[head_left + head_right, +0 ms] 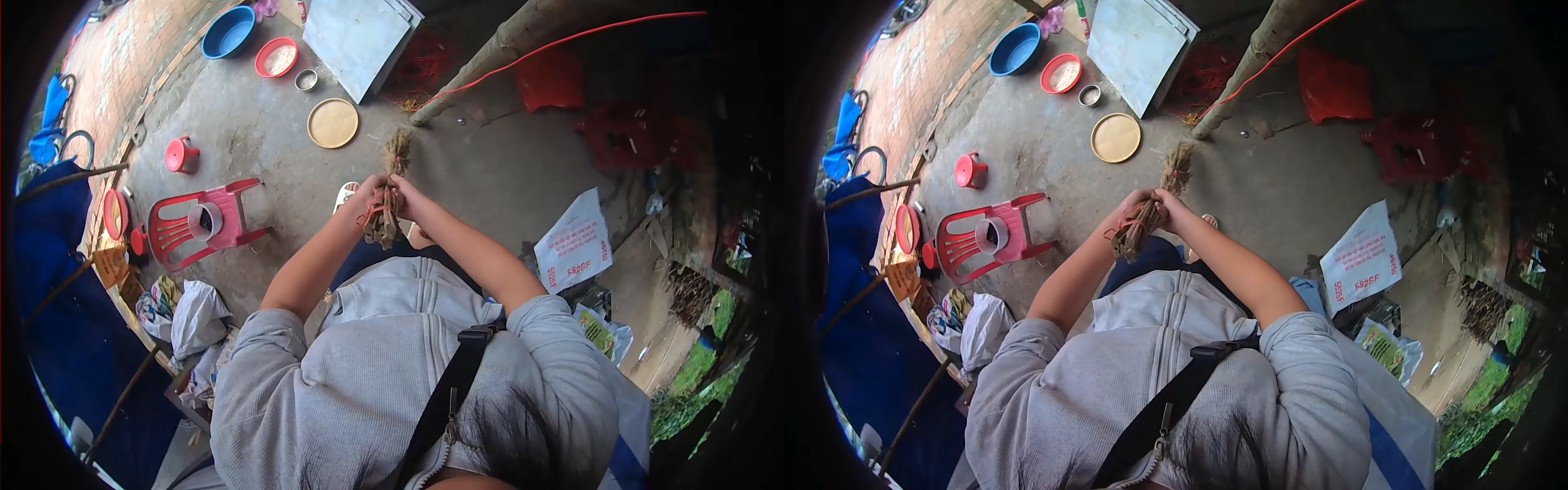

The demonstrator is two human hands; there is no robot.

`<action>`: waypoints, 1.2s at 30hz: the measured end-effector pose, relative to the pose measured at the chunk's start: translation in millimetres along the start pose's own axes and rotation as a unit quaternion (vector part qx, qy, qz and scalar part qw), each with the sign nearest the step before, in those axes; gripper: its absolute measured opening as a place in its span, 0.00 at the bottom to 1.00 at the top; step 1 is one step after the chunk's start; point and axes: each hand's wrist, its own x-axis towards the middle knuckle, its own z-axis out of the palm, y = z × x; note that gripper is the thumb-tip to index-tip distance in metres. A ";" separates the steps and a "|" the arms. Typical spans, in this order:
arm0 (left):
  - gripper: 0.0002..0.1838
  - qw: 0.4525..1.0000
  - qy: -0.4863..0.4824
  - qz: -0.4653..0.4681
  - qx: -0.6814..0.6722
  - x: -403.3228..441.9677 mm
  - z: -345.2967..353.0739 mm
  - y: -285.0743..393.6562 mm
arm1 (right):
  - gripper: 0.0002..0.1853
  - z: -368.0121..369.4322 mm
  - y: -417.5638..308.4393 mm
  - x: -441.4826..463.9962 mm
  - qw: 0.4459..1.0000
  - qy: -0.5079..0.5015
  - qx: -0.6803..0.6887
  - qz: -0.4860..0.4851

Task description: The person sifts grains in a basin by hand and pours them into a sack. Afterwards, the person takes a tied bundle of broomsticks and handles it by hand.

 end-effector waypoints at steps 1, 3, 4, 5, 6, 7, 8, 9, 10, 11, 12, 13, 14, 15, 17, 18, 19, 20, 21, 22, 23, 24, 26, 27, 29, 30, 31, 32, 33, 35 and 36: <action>0.05 0.995 0.051 0.083 0.038 -9.1 3.7 -10.9 | 0.10 -1.4 -0.6 1.7 0.998 -0.037 -0.052 0.031; 0.05 0.995 0.019 0.095 -0.036 22.0 -30.3 -7.7 | 0.12 -8.3 0.7 7.1 0.978 -0.109 -0.148 0.094; 0.05 0.994 0.016 0.103 -0.045 28.2 -33.9 -14.8 | 0.12 -13.9 1.2 6.1 0.976 -0.113 -0.158 0.101; 0.05 0.987 0.025 0.133 -0.088 35.2 -31.8 -23.3 | 0.13 -21.6 -1.7 4.3 0.970 -0.113 -0.194 0.090; 0.04 0.978 0.033 0.163 -0.128 44.8 -28.3 -30.7 | 0.13 -29.7 -6.6 1.8 0.964 -0.113 -0.230 0.077; 0.04 0.976 0.025 0.165 -0.138 74.7 -30.3 -37.5 | 0.14 -18.7 -19.4 -52.1 0.961 -0.069 -0.262 0.045; 0.04 0.975 0.019 0.167 -0.147 83.1 -20.8 -47.7 | 0.14 -28.6 -18.7 -47.1 0.959 -0.067 -0.271 0.049; 0.04 0.979 0.031 0.157 -0.125 87.4 -10.4 -57.0 | 0.14 -44.7 -19.7 -45.6 0.963 -0.055 -0.259 0.049; 0.04 0.983 0.043 0.148 -0.102 91.0 0.1 -66.2 | 0.14 -63.3 -25.8 -46.7 0.967 -0.043 -0.246 0.049; 0.04 0.990 0.031 0.129 -0.051 95.2 8.8 -74.1 | 0.13 -90.0 -29.8 -55.1 0.971 -0.032 -0.232 0.047; 0.04 0.994 0.020 0.111 0.001 93.1 20.5 -82.8 | 0.13 -104.1 -39.0 -53.0 0.975 -0.020 -0.216 0.045; 0.04 0.994 0.023 0.108 -0.021 90.5 32.0 -91.7 | 0.13 -116.3 -33.6 -49.7 0.979 -0.009 -0.198 0.042; 0.04 0.995 0.019 0.098 -0.019 102.0 33.8 -96.0 | 0.13 -132.0 -46.1 -47.0 0.983 0.003 -0.181 0.040; 0.06 0.997 -0.058 0.047 0.001 145.1 12.4 -86.3 | 0.13 -141.1 -49.2 -41.2 0.986 0.015 -0.163 0.037; 0.07 0.989 -0.138 0.012 0.049 175.5 1.3 -82.4 | 0.12 -150.6 -47.7 -34.4 0.984 0.076 -0.153 0.043; 0.07 0.988 -0.143 0.015 0.047 177.4 0.5 -82.1 | 0.12 -162.2 -47.6 -24.2 0.983 0.077 -0.159 0.041; 0.06 0.986 -0.151 0.015 0.066 180.7 -0.5 -79.7 | 0.12 -179.9 -48.1 -6.8 0.989 0.073 -0.128 0.022; 0.05 0.984 -0.159 0.016 0.084 181.2 0.3 -76.0 | 0.13 -186.0 -51.3 2.9 0.993 0.069 -0.098 0.003; 0.05 0.966 -0.252 -0.050 -0.030 163.5 2.4 -76.1 | 0.13 -177.0 -52.3 -2.7 0.992 0.044 -0.119 -0.005; 0.05 0.964 -0.261 -0.045 -0.035 145.8 4.5 -74.9 | 0.13 -165.3 -53.4 -4.8 0.990 0.045 -0.131 -0.005; 0.06 0.958 -0.257 -0.077 -0.102 130.5 3.3 -73.4 | 0.17 -155.5 -52.5 -4.1 0.991 0.035 -0.132 0.010; 0.06 0.947 -0.251 -0.109 -0.170 110.9 0.0 -74.1 | 0.21 -146.1 -48.5 -2.4 0.990 0.026 -0.133 0.027; 0.07 0.934 -0.289 -0.025 -0.206 81.4 -15.6 -75.9 | 0.24 -122.5 -35.5 0.7 0.989 0.004 -0.136 0.062; 0.08 0.952 -0.262 0.017 -0.156 101.0 -36.3 -66.7 | 0.26 -107.2 -26.3 0.0 0.984 -0.015 -0.159 0.081; 0.09 0.962 -0.236 0.071 -0.115 96.2 -60.9 -54.5 | 0.29 -46.2 -1.4 -27.8 0.974 -0.016 -0.199 0.109; 0.09 0.966 -0.201 0.101 -0.125 76.6 -70.9 -52.1 | 0.24 -35.8 10.3 -15.3 0.968 -0.080 -0.187 0.151; 0.08 0.969 -0.163 0.128 -0.135 56.2 -82.5 -50.8 | 0.22 -25.5 19.1 -3.8 0.961 -0.035 -0.206 0.182; 0.08 0.969 -0.123 0.155 -0.145 31.1 -92.2 -50.4 | 0.20 0.9 33.3 -5.5 0.951 0.009 -0.225 0.213; 0.08 0.968 -0.082 0.180 -0.155 5.5 -100.2 -49.6 | 0.20 10.0 47.6 13.6 0.947 0.005 -0.233 0.221; 0.09 0.953 -0.040 0.220 -0.205 -64.3 -104.5 -53.9 | 0.17 17.6 79.9 60.5 0.917 -0.068 -0.285 0.270; 0.09 0.936 -0.002 0.253 -0.243 -90.1 -109.7 -52.9 | 0.17 33.5 97.2 69.4 0.914 -0.073 -0.287 0.277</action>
